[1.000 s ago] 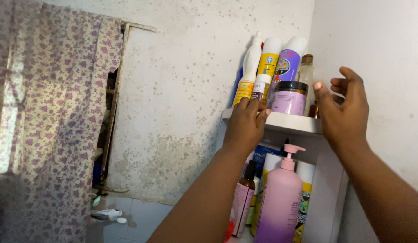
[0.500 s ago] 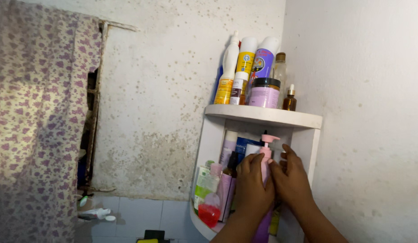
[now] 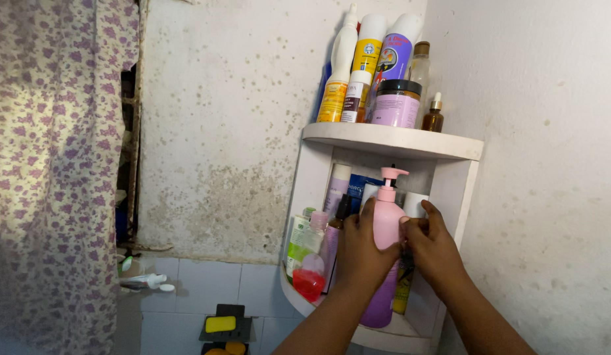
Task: The person rearranges personal care items on a two-tier bathroom corner shelf. They move bottles and tubes between the upper and lower shelves, adjusting positions to fit them neatly.
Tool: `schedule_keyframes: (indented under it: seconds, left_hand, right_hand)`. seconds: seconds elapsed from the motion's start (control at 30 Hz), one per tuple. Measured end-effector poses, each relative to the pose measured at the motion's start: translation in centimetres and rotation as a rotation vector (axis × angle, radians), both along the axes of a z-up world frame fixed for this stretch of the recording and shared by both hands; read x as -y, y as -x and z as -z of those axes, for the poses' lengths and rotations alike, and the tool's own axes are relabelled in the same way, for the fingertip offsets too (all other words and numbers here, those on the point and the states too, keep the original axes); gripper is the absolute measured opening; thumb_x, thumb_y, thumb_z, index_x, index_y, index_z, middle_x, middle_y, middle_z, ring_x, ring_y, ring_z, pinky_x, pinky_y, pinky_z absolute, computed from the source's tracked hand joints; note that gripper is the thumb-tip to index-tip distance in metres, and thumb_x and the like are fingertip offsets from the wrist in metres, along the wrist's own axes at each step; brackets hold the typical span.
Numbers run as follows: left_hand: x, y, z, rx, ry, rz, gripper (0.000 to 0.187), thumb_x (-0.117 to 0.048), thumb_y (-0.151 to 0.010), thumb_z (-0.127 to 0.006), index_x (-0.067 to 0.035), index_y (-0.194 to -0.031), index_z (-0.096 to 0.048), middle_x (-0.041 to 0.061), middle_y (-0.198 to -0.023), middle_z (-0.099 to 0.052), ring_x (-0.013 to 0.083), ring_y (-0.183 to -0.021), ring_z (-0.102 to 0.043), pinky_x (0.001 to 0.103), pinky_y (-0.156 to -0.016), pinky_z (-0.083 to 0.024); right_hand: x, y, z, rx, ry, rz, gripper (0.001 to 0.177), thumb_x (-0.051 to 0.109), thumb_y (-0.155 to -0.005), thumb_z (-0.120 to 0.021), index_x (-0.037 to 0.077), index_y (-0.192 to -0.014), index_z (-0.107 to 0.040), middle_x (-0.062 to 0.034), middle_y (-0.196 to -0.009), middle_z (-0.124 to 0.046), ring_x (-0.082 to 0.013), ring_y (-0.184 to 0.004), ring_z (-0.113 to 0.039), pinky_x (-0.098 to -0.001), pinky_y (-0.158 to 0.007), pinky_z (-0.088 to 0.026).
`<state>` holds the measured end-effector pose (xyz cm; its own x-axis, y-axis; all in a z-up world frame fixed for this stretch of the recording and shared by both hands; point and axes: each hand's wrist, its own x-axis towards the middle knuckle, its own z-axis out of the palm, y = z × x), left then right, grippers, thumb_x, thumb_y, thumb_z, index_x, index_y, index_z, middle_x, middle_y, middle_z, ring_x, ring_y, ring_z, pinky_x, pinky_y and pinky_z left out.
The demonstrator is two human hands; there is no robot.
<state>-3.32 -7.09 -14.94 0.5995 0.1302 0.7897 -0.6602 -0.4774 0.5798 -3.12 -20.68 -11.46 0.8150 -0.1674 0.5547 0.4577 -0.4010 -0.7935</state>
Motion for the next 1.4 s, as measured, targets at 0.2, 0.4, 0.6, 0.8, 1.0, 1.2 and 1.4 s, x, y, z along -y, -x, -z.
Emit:
schedule_keyframes:
  seconds: [0.2, 0.4, 0.6, 0.8, 1.0, 1.2, 1.4]
  left_hand:
    - [-2.7, -0.2, -0.2, -0.015, -0.040, -0.067, 0.099, -0.028, -0.069, -0.089, -0.020, -0.154, -0.037, 0.022, -0.130, -0.056, 0.0422, -0.120, -0.055, 0.052, -0.101, -0.046]
    - [-3.6, -0.2, -0.7, -0.048, -0.087, -0.091, 0.099, -0.027, -0.070, -0.088, -0.016, -0.154, -0.035, 0.023, -0.138, -0.051, 0.0443, -0.124, -0.048, 0.052, -0.104, -0.043]
    - [-3.1, -0.5, -0.7, -0.048, -0.105, -0.098, 0.092, -0.025, -0.080, -0.080, -0.008, -0.155, -0.031, 0.027, -0.145, -0.041, 0.0467, -0.128, -0.044, 0.053, -0.108, -0.038]
    - [-2.3, -0.8, -1.2, -0.094, -0.090, -0.022, 0.094, -0.026, -0.084, -0.076, -0.011, -0.159, -0.022, 0.033, -0.159, -0.021, 0.0505, -0.144, -0.027, 0.055, -0.116, -0.027]
    - [-2.1, 0.0, -1.8, 0.035, -0.147, -0.019, 0.090, -0.024, -0.084, -0.076, -0.008, -0.157, -0.026, 0.034, -0.159, -0.019, 0.0515, -0.148, -0.017, 0.058, -0.118, -0.018]
    - [-2.4, -0.1, -1.6, 0.170, -0.127, 0.024, 0.072, -0.018, -0.082, -0.075, -0.002, -0.145, -0.046, 0.028, -0.157, -0.030, 0.0488, -0.147, -0.025, 0.056, -0.118, -0.022]
    - [-2.9, 0.0, -1.5, 0.272, -0.084, 0.067, 0.055, -0.013, -0.082, -0.072, -0.005, -0.134, -0.057, 0.021, -0.147, -0.043, 0.0426, -0.141, -0.036, 0.053, -0.114, -0.031]
  right_hand:
    - [-1.3, 1.1, 0.1, 0.152, 0.191, 0.249, 0.058, 0.021, -0.097, -0.054, 0.007, -0.152, -0.044, -0.0141, -0.114, -0.069, -0.0278, -0.100, -0.070, -0.0406, -0.086, -0.056]
    - [-0.4, -1.7, -2.7, 0.717, 1.067, 0.579, 0.052, 0.013, -0.071, -0.071, 0.004, -0.122, -0.063, -0.0212, -0.128, -0.064, -0.0455, -0.127, -0.056, -0.0461, -0.110, -0.041]
    - [-1.7, -2.4, -5.0, 0.110, 1.592, 0.659, 0.046, 0.022, -0.086, -0.072, 0.012, -0.129, -0.061, -0.0160, -0.125, -0.061, -0.0354, -0.125, -0.055, -0.0659, -0.125, -0.015]
    - [-0.6, -5.2, -7.8, 0.035, 1.678, 0.508, 0.058, 0.030, -0.082, -0.077, 0.011, -0.133, -0.055, -0.0194, -0.134, -0.054, -0.0362, -0.138, -0.041, -0.0581, -0.122, -0.020]
    - [-1.1, -7.6, -9.8, -0.176, 1.748, 0.416, 0.056, 0.020, -0.089, -0.074, 0.011, -0.141, -0.053, -0.0234, -0.150, -0.039, -0.0399, -0.142, -0.037, -0.0612, -0.119, -0.024]
    - [-1.6, -9.3, -12.7, -0.412, 1.746, 0.313, 0.064, 0.019, -0.079, -0.083, 0.015, -0.138, -0.059, -0.0162, -0.137, -0.055, -0.0338, -0.127, -0.053, -0.0505, -0.106, -0.041]
    - [-0.7, -11.5, -15.5, -0.465, 1.673, 0.158, 0.070, 0.020, -0.070, -0.090, 0.019, -0.135, -0.064, -0.0106, -0.122, -0.069, -0.0279, -0.113, -0.066, -0.0428, -0.093, -0.053]
